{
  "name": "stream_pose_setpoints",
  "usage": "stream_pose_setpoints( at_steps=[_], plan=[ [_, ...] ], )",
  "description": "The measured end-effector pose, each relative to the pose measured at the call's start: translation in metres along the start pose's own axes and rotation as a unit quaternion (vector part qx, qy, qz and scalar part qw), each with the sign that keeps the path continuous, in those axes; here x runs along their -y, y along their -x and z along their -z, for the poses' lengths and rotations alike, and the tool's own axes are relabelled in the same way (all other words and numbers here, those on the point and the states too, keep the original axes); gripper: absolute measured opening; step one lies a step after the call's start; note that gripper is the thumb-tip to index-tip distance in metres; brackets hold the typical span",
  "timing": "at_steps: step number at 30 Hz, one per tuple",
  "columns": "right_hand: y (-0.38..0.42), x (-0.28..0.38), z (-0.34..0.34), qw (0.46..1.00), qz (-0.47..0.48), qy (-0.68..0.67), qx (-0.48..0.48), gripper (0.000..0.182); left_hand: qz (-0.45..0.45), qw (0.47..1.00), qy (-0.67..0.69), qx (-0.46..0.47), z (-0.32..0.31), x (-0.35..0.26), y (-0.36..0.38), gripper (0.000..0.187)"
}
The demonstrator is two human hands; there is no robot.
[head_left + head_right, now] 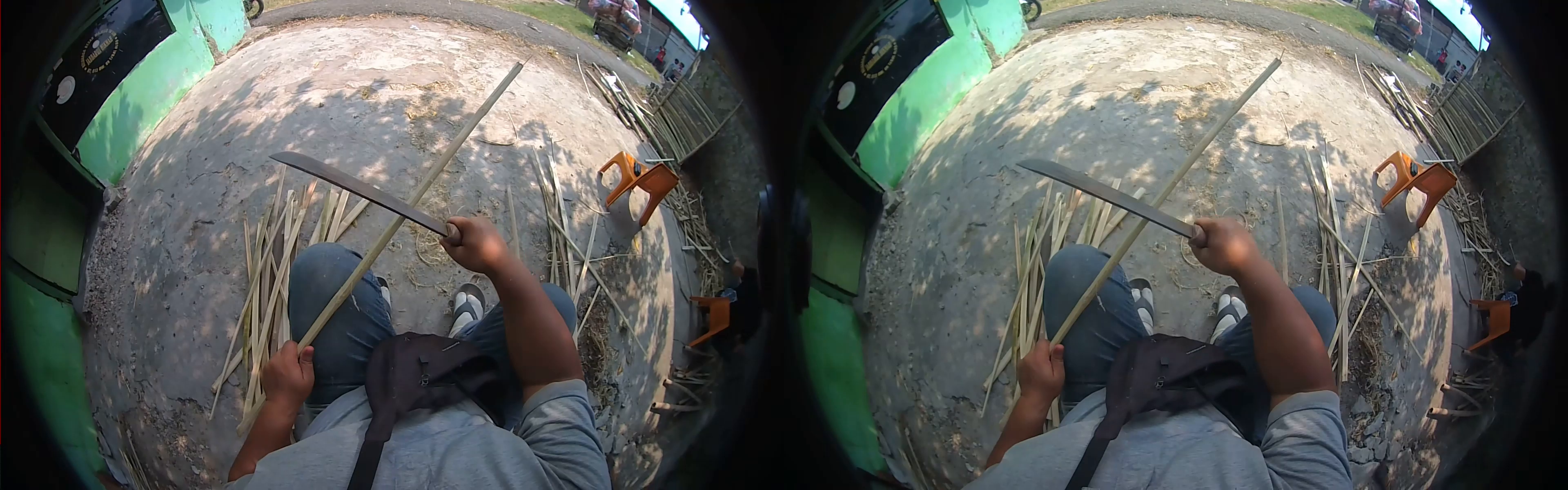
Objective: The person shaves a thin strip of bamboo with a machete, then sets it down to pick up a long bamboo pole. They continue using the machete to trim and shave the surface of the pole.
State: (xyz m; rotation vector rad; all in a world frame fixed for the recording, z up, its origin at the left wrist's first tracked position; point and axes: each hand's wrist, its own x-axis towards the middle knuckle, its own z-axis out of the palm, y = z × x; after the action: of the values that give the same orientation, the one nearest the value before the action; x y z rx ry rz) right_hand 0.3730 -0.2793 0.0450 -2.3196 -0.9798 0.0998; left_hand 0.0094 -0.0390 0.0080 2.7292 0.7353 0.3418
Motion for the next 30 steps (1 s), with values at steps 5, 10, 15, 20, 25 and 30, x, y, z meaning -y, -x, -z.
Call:
stream_pose_setpoints(
  at_steps=[5,10,15,20,25,30],
  plan=[
    [-0.005,0.008,-0.003,0.990,0.046,0.131,-0.014,0.014,-0.012,1.000,0.007,-0.003,0.001,0.002,-0.002,0.053],
    [-0.022,-0.033,0.008,0.993,-0.111,0.022,-0.028,0.018,0.005,1.000,0.005,-0.006,0.004,0.001,-0.002,0.053],
    [-0.010,-0.028,0.007,0.994,-0.057,-0.017,-0.094,0.019,0.005,1.000,0.000,0.003,0.003,0.003,-0.001,0.053],
    [0.003,-0.002,0.001,0.991,0.066,0.060,-0.097,0.015,-0.014,0.999,0.039,-0.007,-0.006,0.005,-0.003,0.054],
    [-0.007,-0.009,0.016,0.990,0.011,0.108,-0.085,0.017,-0.010,1.000,0.017,-0.010,-0.003,0.004,-0.003,0.054],
    [-0.021,-0.034,0.013,0.986,-0.146,-0.008,-0.084,0.019,0.005,1.000,0.005,0.001,0.003,0.004,-0.003,0.054]
  ],
)
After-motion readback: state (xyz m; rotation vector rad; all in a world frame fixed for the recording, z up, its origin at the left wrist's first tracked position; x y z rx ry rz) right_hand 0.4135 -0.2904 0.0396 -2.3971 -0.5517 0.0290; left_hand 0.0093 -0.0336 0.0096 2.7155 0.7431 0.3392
